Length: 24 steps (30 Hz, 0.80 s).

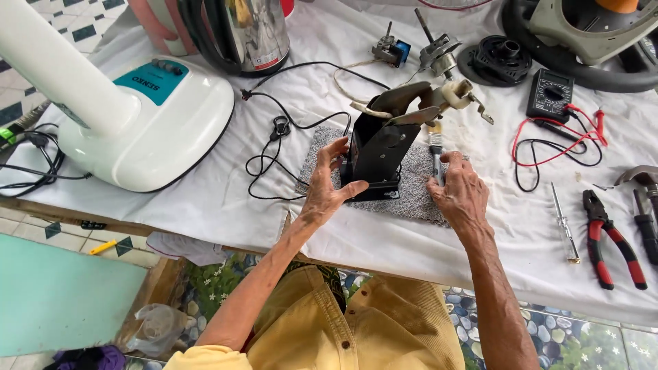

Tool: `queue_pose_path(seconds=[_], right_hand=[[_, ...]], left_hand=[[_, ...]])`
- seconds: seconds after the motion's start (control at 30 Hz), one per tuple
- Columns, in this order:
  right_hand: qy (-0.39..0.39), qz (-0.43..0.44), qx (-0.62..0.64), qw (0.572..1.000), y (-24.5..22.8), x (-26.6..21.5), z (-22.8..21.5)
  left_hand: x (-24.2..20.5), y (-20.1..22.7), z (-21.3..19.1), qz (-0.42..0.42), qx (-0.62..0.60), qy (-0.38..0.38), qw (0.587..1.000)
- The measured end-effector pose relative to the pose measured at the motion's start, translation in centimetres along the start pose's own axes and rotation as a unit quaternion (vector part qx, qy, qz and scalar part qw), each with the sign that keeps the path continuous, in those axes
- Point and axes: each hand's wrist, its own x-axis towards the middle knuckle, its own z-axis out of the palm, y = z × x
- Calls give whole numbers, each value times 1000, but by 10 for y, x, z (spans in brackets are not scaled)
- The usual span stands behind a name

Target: Assembling and cleaning mechanical components of a small appliance using various tools.

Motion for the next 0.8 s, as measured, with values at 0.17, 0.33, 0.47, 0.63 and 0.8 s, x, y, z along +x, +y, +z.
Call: queue_pose_path(seconds=[0.17,0.33,0.47,0.63,0.8], right_hand=[[12,-5,-6,1000,25,-8,-6],[18,9,140,990,19,-51,-64],[52,-13,182,982,-9,-75,-94],[166,-94,77,979,-9,-93,-92],[233,-207,146,939,-11,-98,-90]], left_hand=[[6,-4,7,24,40,18,999],[9,-14,5,19,63,7,998],[9,-27,4,-20,151,-13,988],[10,-30,3,-32,150,-10,988],[11,-36,3,-13,166,-9,986]])
